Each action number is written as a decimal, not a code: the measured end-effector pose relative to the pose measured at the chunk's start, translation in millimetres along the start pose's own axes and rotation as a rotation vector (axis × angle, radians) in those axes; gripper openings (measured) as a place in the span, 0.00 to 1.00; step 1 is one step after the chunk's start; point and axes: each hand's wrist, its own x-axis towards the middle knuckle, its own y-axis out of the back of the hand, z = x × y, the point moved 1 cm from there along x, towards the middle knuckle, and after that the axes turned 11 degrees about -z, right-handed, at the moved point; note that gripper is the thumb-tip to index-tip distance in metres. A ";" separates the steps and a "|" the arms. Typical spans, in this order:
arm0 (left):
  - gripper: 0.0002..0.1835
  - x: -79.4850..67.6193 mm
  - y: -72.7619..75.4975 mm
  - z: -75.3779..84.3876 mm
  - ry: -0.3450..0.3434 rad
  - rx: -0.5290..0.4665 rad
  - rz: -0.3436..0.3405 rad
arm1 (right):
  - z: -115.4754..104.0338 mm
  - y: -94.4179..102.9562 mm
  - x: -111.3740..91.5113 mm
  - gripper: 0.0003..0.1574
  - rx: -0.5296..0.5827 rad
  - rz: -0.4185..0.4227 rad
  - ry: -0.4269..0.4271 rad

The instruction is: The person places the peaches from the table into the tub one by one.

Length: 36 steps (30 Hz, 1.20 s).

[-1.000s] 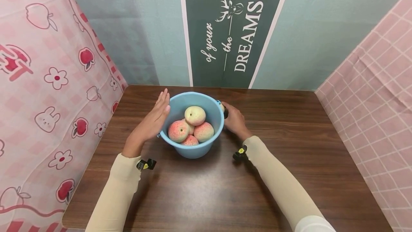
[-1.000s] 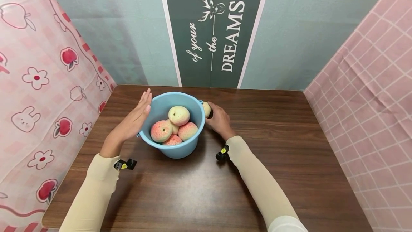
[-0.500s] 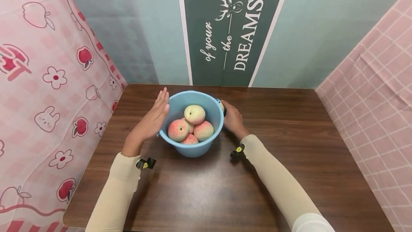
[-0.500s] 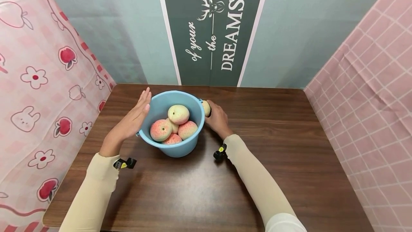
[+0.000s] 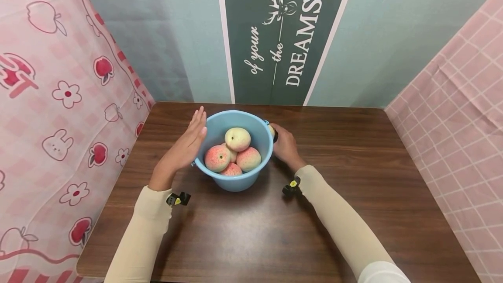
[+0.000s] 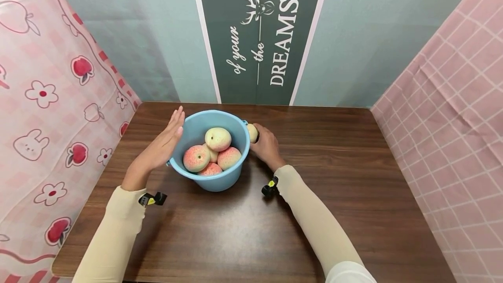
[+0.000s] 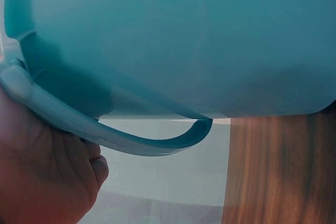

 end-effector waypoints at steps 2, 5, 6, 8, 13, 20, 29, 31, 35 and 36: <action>0.30 0.4 0.0 0.0 -0.001 -0.002 0.000 | -0.1 1.0 -0.6 0.42 0.004 0.007 0.004; 0.30 0.8 0.2 -0.2 -0.004 -0.003 -0.001 | -1.6 3.6 -1.1 0.43 0.026 0.028 0.009; 0.30 0.9 0.3 -0.3 -0.005 -0.002 -0.001 | -2.6 4.6 -1.3 0.43 0.034 0.035 0.009; 0.30 0.7 0.5 -0.6 -0.006 0.001 -0.001 | -4.5 6.7 -1.7 0.44 0.046 0.048 0.010; 0.30 0.4 0.4 -0.9 -0.006 0.005 0.000 | -9.7 11.3 -3.1 0.45 0.074 0.087 0.016; 0.30 0.2 -0.1 0.0 0.004 -0.003 -0.005 | -14.3 18.4 -4.9 0.47 0.149 0.141 0.021; 0.30 -0.5 0.8 1.6 0.001 0.002 -0.003 | -24.0 31.9 -7.6 0.46 0.171 0.228 0.006; 0.30 -0.4 0.7 1.6 -0.003 0.003 -0.005 | -26.7 35.0 -7.8 0.46 0.166 0.247 0.000; 0.30 -0.4 0.4 1.4 0.002 0.004 -0.006 | -31.0 39.9 -8.3 0.44 0.168 0.274 0.005; 0.30 -0.3 0.3 1.1 0.002 0.004 -0.006 | -31.7 40.7 -8.4 0.44 0.171 0.276 0.008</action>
